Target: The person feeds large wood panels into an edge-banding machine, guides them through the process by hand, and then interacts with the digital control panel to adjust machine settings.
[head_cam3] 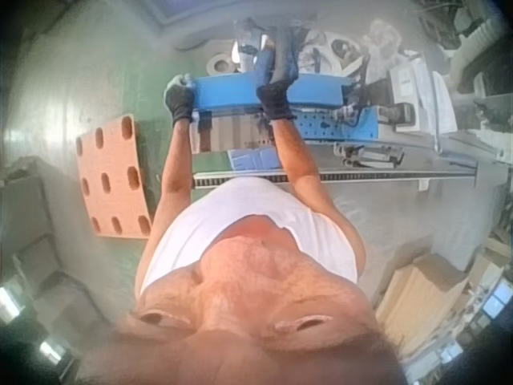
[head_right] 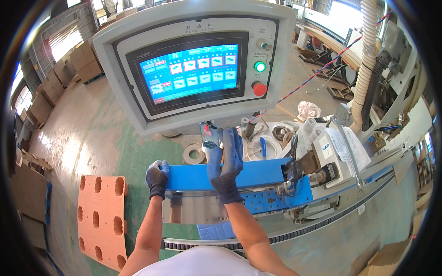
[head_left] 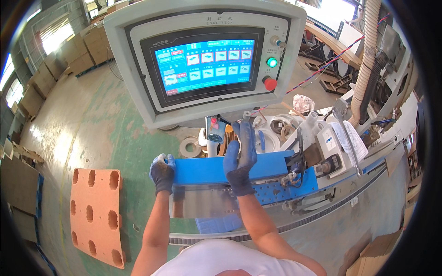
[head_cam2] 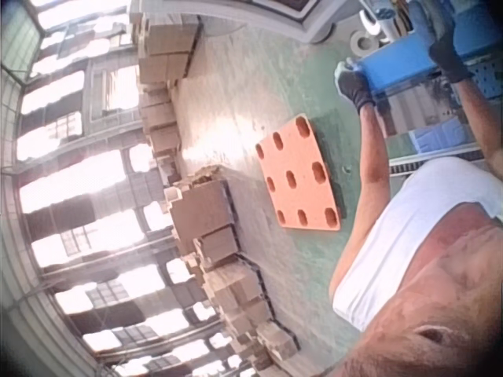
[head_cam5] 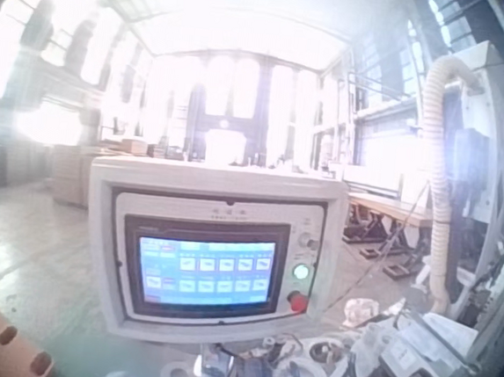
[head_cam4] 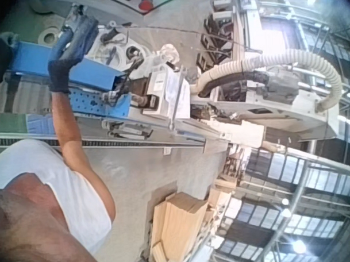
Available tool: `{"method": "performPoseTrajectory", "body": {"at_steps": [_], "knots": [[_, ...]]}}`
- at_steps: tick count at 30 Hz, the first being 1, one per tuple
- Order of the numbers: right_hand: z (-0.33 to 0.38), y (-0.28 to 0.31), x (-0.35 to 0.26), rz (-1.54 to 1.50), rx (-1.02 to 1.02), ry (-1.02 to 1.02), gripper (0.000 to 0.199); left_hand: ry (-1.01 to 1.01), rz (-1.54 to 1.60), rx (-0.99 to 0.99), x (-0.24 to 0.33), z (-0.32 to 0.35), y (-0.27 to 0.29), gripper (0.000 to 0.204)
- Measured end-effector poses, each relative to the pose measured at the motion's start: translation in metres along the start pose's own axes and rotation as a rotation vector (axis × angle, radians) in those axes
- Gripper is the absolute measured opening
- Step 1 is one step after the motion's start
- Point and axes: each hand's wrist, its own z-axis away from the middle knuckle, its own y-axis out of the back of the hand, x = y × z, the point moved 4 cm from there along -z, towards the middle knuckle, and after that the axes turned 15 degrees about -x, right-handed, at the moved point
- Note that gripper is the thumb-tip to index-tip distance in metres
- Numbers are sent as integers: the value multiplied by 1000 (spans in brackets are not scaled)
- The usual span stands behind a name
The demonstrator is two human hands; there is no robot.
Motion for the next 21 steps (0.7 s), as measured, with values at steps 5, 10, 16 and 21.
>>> {"method": "performPoseTrajectory", "body": {"at_steps": [5, 10, 16, 21], "knots": [[-10, -6, -16, 46, -39, 45, 37, 21, -25, -28, -2, -1, 1, 31], [-21, -10, -28, -1, -64, 104, 37, 9, -28, -15, -4, -4, -6, 32], [-43, -21, -47, 47, -185, 296, 31, 32, -40, -54, -6, -4, -3, 33], [-66, -25, -62, 45, -199, 416, 27, 31, -4, -53, -1, -1, -1, 33]]}}
